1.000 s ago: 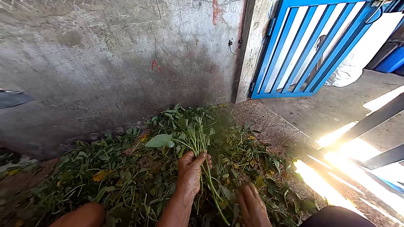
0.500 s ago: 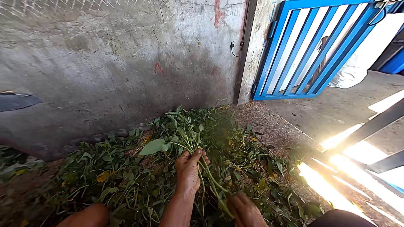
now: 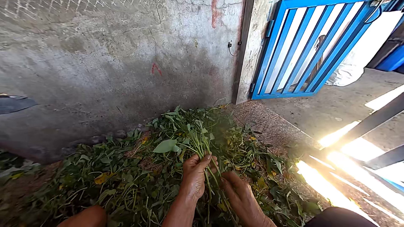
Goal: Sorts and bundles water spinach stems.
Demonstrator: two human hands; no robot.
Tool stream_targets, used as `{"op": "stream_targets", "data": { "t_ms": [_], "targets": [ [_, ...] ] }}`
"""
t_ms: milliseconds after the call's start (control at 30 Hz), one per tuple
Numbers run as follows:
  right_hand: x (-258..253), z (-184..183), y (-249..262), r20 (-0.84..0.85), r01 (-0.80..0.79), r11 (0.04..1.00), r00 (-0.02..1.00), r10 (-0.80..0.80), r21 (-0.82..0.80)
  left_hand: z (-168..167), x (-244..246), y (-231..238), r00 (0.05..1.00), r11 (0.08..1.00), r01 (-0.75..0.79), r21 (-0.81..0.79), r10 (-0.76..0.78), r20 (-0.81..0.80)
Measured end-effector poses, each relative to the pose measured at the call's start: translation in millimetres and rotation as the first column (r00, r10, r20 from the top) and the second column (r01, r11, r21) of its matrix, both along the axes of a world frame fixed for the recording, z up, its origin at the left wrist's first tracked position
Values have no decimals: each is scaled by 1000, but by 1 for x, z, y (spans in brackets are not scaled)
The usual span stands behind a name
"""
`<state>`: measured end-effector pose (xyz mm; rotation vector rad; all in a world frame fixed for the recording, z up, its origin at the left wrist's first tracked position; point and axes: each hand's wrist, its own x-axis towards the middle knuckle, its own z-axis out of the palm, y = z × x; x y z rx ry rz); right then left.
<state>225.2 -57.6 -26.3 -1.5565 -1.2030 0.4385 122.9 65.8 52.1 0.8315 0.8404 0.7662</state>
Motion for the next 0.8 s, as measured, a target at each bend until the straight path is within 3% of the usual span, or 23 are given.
{"op": "stream_targets", "data": {
  "t_ms": [167,300,467,567,667,733,800],
  "targets": [
    [9,8,-4,-299,-226,974,929,221,15,-1,-3,0,990,990,141,-8,-140,12],
    [7,18,-6,-572,-320,947,775,267,9,1,0,-4,985,983,173,-57,-174,-17],
    [-12,11,-15,-720,-460,888,607,336,27,6,2,-3,999,984,-39,-173,33,-38],
    [-2,-19,-14,-657,-538,843,631,412,13,9,-3,4,975,968,-220,-124,219,-23],
    [28,-72,-6,-568,-388,873,806,166,-296,10,-11,10,941,941,-334,56,336,-33],
    [45,-119,2,-526,-256,805,847,-81,-536,16,-17,16,915,911,-388,141,399,-64],
    [54,-164,9,-481,-204,727,855,-193,-655,21,-21,20,894,893,-432,124,443,-71]
  ]
}}
